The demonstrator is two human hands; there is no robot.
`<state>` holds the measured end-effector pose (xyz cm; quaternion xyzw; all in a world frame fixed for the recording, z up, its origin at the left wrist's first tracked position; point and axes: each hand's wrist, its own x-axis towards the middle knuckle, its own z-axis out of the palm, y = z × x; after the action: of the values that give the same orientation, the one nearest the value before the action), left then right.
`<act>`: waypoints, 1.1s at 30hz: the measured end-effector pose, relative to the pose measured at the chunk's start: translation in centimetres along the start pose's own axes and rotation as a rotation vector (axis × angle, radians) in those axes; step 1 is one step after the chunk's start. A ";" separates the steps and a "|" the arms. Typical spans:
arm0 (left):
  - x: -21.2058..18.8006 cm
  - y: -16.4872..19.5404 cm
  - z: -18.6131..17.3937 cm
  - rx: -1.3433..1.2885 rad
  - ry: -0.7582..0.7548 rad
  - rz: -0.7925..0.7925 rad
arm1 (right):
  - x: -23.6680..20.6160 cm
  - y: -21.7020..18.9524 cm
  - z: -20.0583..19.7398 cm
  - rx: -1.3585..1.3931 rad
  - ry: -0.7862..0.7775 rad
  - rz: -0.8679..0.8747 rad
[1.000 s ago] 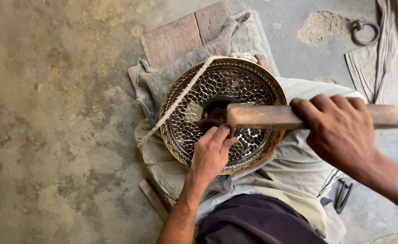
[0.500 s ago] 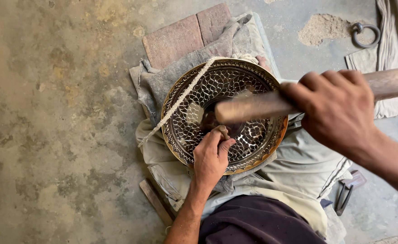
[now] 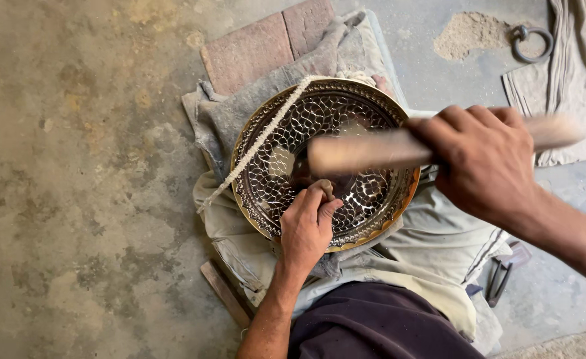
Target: The person sits on the floor with a decorative brass tray on their lap, holds a small punch against the tray's patterned surface, and repeatedly strikes the punch with a wooden mallet to chase the design, repositioning the punch between strikes.
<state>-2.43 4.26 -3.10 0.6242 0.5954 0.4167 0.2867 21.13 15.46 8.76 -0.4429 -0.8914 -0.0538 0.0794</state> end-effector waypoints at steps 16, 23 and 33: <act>0.0 0.7 -0.5 0.046 -0.030 0.008 | -1.4 0.0 0.6 0.373 -0.154 0.201; 0.3 1.3 -0.9 0.050 -0.043 -0.002 | -1.2 0.0 0.1 0.551 -0.112 0.358; 0.2 1.1 -0.9 0.088 -0.087 -0.025 | -1.6 0.3 0.9 0.165 -0.143 0.063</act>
<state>-2.66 4.21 -1.74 0.6462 0.6078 0.3591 0.2899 22.26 14.57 7.59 -0.4653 -0.8819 0.0539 0.0534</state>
